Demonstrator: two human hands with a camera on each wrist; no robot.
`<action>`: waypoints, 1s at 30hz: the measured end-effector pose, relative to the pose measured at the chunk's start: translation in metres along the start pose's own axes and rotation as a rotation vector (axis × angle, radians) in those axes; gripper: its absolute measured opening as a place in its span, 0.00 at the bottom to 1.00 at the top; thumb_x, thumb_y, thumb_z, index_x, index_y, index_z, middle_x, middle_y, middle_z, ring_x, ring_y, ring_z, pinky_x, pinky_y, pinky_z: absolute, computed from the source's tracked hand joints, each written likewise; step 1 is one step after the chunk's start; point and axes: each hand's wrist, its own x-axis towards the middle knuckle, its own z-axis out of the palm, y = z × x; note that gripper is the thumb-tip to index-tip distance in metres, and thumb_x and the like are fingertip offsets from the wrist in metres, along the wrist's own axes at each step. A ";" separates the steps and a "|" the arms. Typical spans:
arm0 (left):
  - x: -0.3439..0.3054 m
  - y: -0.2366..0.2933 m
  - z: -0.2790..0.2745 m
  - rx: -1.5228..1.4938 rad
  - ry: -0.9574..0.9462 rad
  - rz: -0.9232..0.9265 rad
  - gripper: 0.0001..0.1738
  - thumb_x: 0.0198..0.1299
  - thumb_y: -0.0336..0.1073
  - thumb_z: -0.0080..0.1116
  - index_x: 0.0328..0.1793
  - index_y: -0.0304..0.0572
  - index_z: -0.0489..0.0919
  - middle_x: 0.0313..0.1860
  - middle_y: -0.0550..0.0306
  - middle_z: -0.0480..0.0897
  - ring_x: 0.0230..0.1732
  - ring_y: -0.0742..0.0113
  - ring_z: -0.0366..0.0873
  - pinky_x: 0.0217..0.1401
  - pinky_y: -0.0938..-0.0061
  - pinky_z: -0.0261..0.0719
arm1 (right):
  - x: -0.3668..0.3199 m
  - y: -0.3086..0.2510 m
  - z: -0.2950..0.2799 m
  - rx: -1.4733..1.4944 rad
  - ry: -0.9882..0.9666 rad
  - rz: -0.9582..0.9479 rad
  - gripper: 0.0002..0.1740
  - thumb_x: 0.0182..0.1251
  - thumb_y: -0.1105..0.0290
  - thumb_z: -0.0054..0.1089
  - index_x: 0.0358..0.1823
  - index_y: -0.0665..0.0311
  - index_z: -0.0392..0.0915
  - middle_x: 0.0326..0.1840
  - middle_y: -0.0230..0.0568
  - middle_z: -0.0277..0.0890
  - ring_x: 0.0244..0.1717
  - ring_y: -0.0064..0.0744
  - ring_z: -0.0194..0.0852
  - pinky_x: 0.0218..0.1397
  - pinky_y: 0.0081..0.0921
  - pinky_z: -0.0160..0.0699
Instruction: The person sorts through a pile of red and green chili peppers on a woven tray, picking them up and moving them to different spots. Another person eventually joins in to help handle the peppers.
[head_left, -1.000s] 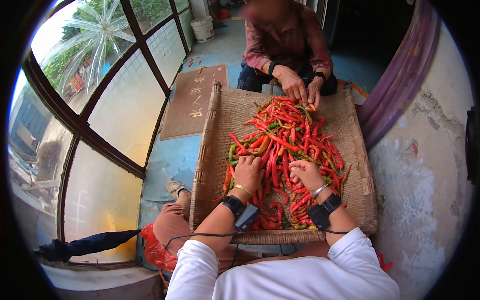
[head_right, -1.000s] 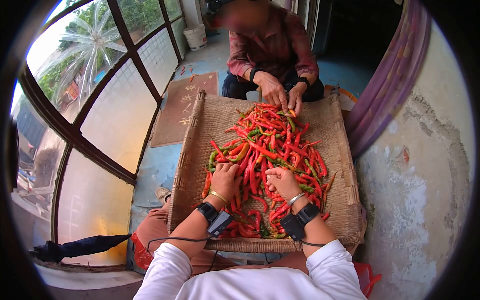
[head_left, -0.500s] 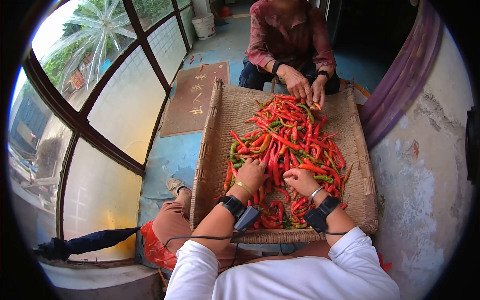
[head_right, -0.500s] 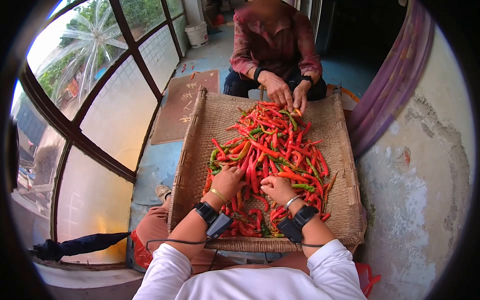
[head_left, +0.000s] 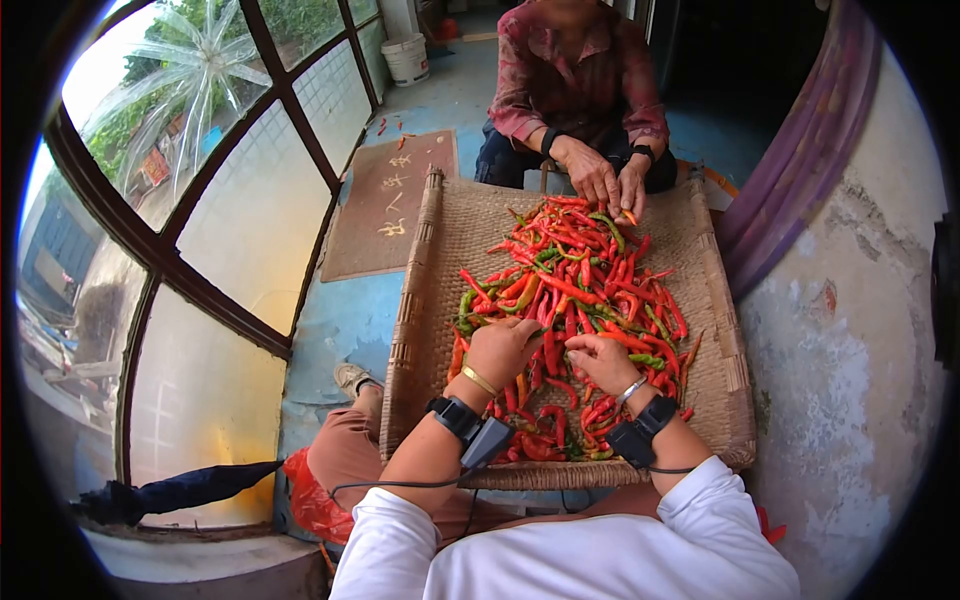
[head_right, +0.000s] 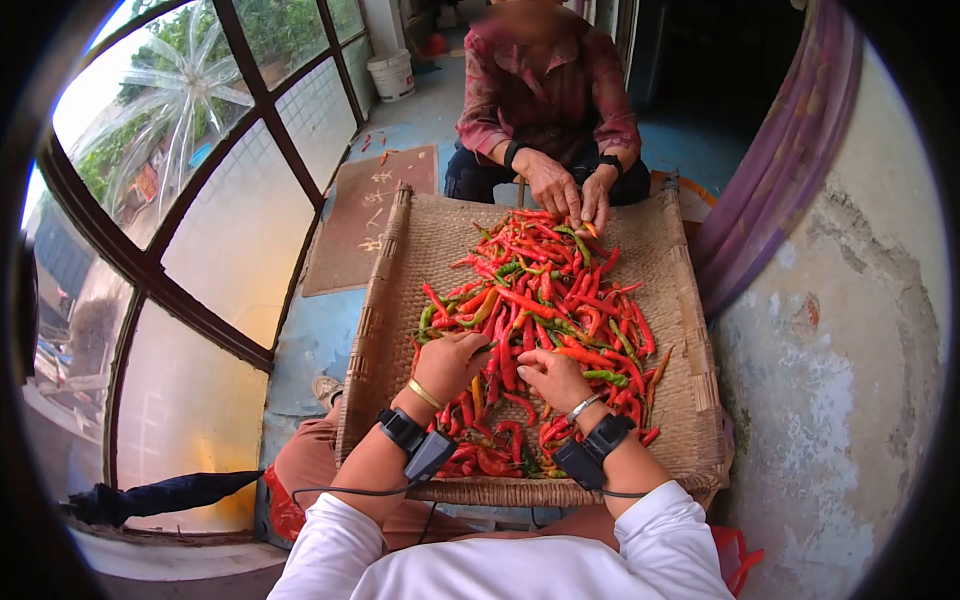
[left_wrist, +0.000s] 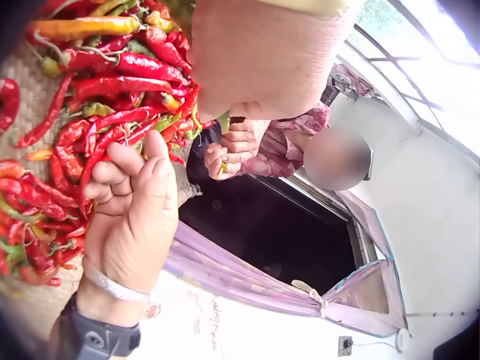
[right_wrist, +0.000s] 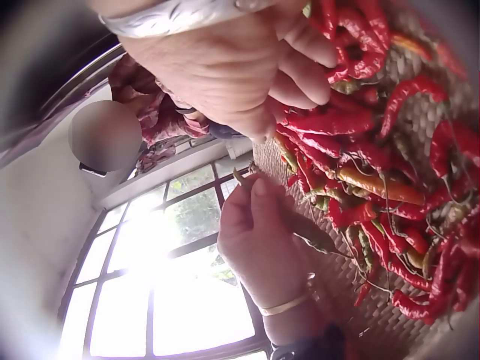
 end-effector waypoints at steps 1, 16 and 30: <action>-0.001 0.004 -0.001 -0.163 0.013 0.031 0.11 0.49 0.39 0.57 0.39 0.46 0.76 0.26 0.56 0.78 0.28 0.57 0.77 0.28 0.67 0.75 | -0.001 -0.004 0.001 0.073 -0.010 0.005 0.16 0.60 0.66 0.53 0.46 0.68 0.72 0.25 0.32 0.74 0.23 0.19 0.71 0.25 0.19 0.71; -0.011 0.033 0.027 -0.423 -0.117 0.025 0.36 0.43 0.39 0.63 0.61 0.49 0.61 0.23 0.46 0.77 0.27 0.49 0.76 0.28 0.61 0.73 | 0.002 0.003 0.001 -0.092 0.048 -0.151 0.09 0.55 0.73 0.56 0.36 0.69 0.76 0.24 0.36 0.75 0.25 0.21 0.73 0.30 0.21 0.72; -0.010 0.010 0.029 -0.205 0.014 -0.148 0.15 0.48 0.37 0.58 0.43 0.44 0.74 0.33 0.53 0.76 0.34 0.55 0.76 0.34 0.65 0.74 | 0.008 0.011 -0.062 0.935 0.515 -0.107 0.37 0.63 0.68 0.49 0.67 0.64 0.39 0.40 0.42 0.73 0.32 0.25 0.75 0.27 0.20 0.76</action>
